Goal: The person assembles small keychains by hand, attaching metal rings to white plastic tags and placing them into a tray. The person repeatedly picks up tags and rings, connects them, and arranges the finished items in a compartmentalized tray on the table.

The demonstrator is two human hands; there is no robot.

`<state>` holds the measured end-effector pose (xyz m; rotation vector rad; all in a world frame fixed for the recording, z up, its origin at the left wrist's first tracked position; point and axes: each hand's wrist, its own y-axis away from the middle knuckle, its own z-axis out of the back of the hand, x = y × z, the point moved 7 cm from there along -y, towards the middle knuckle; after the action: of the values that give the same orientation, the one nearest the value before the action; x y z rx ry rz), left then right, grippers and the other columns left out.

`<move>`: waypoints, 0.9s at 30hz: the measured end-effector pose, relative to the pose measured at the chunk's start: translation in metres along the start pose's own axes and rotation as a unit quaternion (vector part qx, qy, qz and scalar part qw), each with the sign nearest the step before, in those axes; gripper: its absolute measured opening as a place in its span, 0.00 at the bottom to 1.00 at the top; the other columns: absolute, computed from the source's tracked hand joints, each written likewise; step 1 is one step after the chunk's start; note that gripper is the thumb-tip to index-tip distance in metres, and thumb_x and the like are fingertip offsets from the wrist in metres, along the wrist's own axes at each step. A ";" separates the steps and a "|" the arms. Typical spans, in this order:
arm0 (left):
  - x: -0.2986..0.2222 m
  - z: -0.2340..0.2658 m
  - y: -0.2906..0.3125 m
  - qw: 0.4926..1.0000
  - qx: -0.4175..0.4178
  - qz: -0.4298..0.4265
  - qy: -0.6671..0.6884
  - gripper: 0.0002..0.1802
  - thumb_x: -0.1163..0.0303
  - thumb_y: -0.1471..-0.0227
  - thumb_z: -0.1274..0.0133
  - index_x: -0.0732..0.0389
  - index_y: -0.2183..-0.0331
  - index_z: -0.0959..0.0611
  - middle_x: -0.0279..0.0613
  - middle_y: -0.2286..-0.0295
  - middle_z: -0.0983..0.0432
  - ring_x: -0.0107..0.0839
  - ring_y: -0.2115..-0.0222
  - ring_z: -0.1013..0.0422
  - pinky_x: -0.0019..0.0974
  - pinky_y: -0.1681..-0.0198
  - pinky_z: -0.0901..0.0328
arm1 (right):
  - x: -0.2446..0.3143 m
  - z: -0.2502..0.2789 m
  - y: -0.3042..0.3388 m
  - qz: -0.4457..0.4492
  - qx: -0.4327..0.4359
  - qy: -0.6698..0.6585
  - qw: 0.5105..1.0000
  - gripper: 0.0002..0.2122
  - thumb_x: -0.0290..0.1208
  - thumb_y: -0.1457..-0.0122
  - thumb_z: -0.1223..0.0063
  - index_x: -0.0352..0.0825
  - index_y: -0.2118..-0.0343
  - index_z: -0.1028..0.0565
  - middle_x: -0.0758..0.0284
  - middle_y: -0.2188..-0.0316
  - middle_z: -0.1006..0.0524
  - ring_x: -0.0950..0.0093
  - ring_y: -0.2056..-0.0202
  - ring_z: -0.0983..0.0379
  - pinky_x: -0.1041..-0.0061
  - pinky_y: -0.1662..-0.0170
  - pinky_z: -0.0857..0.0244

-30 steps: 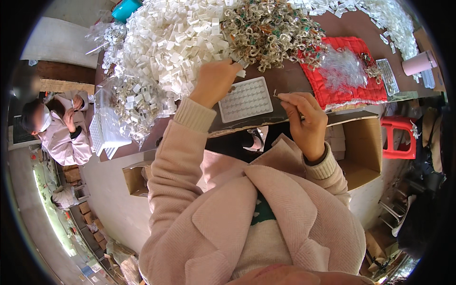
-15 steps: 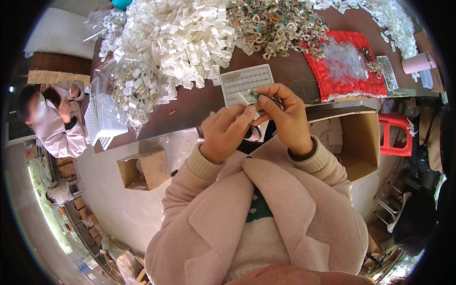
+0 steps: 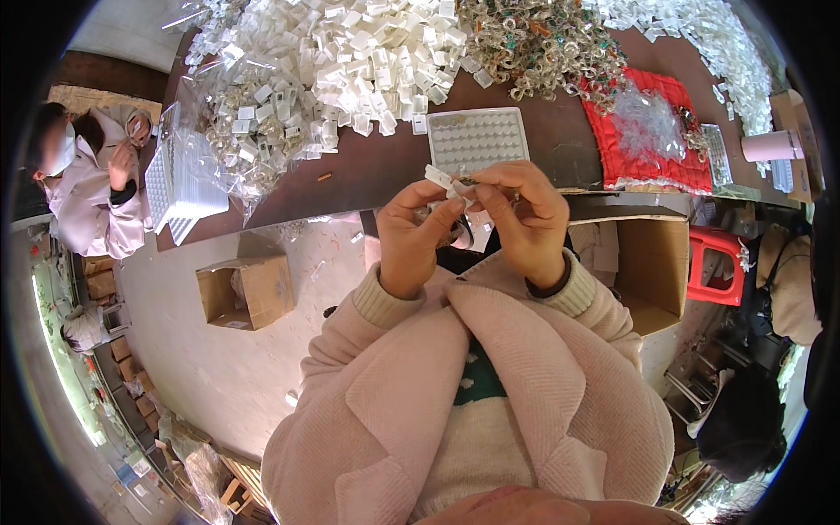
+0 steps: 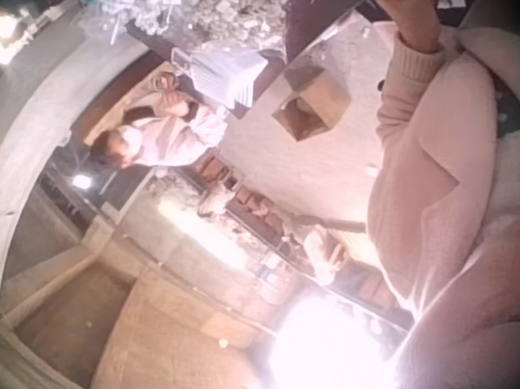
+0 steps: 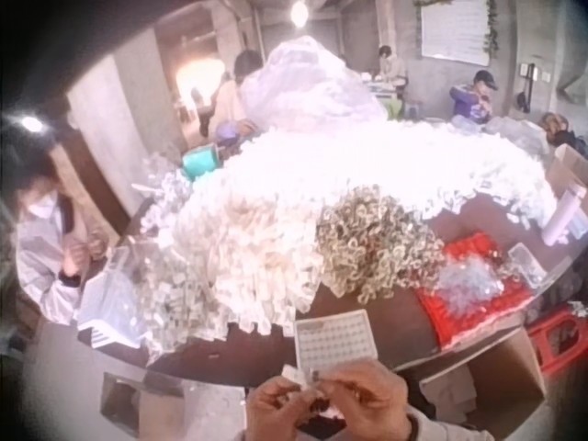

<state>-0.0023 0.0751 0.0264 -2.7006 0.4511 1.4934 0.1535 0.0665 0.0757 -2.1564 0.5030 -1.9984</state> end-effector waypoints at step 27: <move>-0.033 -0.003 0.009 0.950 -0.048 -0.251 -0.180 0.14 0.82 0.49 0.37 0.69 0.59 0.18 0.47 0.59 0.19 0.21 0.67 0.26 0.25 0.61 0.29 | 0.027 -0.011 -0.006 -0.015 0.077 0.083 0.993 0.10 0.13 0.44 0.42 0.32 0.60 0.19 0.63 0.64 0.20 0.79 0.72 0.24 0.81 0.71 0.31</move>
<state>-0.0185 0.0738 0.0563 -2.2652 -0.3071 1.8019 0.1448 0.0642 0.1041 -1.9302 0.3263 -2.1665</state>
